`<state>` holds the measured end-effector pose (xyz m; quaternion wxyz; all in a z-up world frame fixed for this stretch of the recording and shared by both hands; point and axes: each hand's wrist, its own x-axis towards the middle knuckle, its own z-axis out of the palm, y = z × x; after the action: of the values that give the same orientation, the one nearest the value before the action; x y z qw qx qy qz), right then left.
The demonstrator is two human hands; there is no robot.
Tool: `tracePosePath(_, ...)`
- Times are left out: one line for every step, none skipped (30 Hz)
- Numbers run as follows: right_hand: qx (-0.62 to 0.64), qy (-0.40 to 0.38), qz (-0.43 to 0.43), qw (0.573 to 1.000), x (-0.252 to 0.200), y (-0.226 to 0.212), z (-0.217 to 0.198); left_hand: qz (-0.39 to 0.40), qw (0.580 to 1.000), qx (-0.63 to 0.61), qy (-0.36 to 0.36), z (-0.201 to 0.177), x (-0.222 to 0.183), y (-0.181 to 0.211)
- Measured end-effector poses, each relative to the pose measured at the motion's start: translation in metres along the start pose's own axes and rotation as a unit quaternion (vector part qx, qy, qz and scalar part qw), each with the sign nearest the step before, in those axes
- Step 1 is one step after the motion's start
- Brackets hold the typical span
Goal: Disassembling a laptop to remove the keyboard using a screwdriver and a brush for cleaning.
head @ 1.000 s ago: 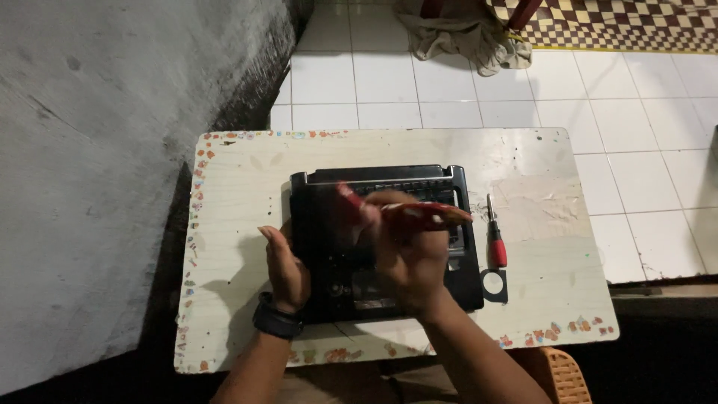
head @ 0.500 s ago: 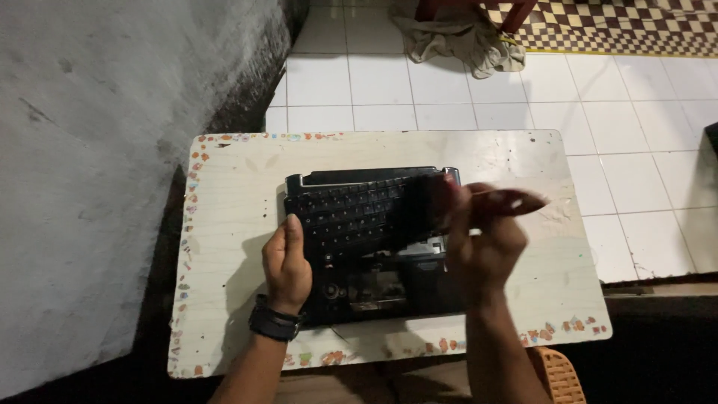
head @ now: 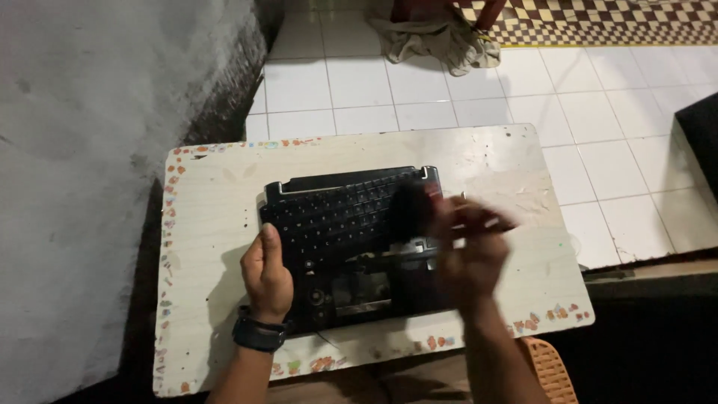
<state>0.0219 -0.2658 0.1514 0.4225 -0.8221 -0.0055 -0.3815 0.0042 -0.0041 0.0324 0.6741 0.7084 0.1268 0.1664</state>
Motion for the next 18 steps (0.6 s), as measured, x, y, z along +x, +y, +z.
tracePosePath(0.008, -0.01, 0.01, 1.0, -0.003, 0.0, 0.0, -0.004, 1.0, 0.012, 0.004, -0.001, -0.002, 0.002)
tracePosePath(0.018, -0.017, 0.018, 1.0, -0.004, -0.001, 0.0, -0.004, 1.0, 0.023, 0.009, -0.002, 0.0, 0.005)
tracePosePath(0.018, -0.012, 0.019, 1.0, -0.005, 0.0, 0.001, 0.0, 1.0, 0.023, 0.005, -0.001, 0.0, 0.004)
tracePosePath(0.034, -0.028, 0.031, 0.999, -0.007, 0.0, 0.001, 0.004, 1.0, 0.013, 0.007, -0.001, -0.001, 0.002)
tracePosePath(0.049, -0.044, 0.044, 0.997, -0.009, 0.0, 0.002, 0.008, 1.0, 0.003, 0.008, -0.002, -0.002, -0.001)
tracePosePath(0.049, -0.044, 0.045, 0.997, -0.011, 0.0, 0.002, 0.007, 1.0, 0.003, 0.007, -0.001, -0.002, 0.001)
tracePosePath(0.064, -0.062, 0.058, 0.994, -0.012, 0.0, 0.002, 0.01, 1.0, -0.001, 0.008, -0.001, -0.002, 0.003)
tracePosePath(0.079, -0.08, 0.068, 0.991, -0.012, 0.001, 0.002, 0.014, 1.0, -0.007, 0.01, 0.001, -0.001, 0.005)
tracePosePath(0.078, -0.081, 0.068, 0.991, -0.005, 0.003, 0.0, 0.014, 1.0, -0.008, 0.01, 0.0, 0.0, 0.006)
tracePosePath(0.029, -0.02, 0.017, 0.999, 0.002, 0.006, -0.003, 0.017, 1.0, -0.014, 0.009, 0.001, 0.0, 0.006)
tracePosePath(-0.02, 0.04, -0.035, 0.998, 0.009, 0.009, -0.007, 0.019, 1.0, -0.02, 0.009, 0.002, 0.0, 0.006)
tracePosePath(-0.021, 0.04, -0.035, 0.998, 0.003, 0.004, -0.004, 0.018, 1.0, -0.021, 0.008, 0.004, -0.002, 0.018)
tracePosePath(0.007, 0.001, 0.021, 1.0, -0.003, -0.002, 0.0, 0.008, 1.0, 0.014, 0.004, 0.007, -0.003, 0.03)
tracePosePath(0.038, -0.038, 0.077, 0.996, -0.009, -0.007, 0.004, 0.001, 0.999, 0.051, -0.001, 0.008, -0.004, 0.043)
tracePosePath(0.038, -0.036, 0.077, 0.996, -0.025, -0.003, 0.01, 0.002, 0.999, 0.052, -0.002, 0.009, -0.004, 0.042)
tracePosePath(0.083, -0.099, 0.106, 0.986, -0.042, 0.002, 0.017, 0.007, 0.999, 0.045, -0.002, 0.009, -0.004, 0.041)
tracePosePath(0.127, -0.161, 0.133, 0.97, -0.059, 0.006, 0.025, 0.012, 0.999, 0.037, -0.002, 0.008, -0.003, 0.04)
tracePosePath(0.128, -0.163, 0.134, 0.969, -0.05, -0.015, 0.02, 0.012, 0.999, 0.039, 0.0, 0.008, -0.003, 0.04)
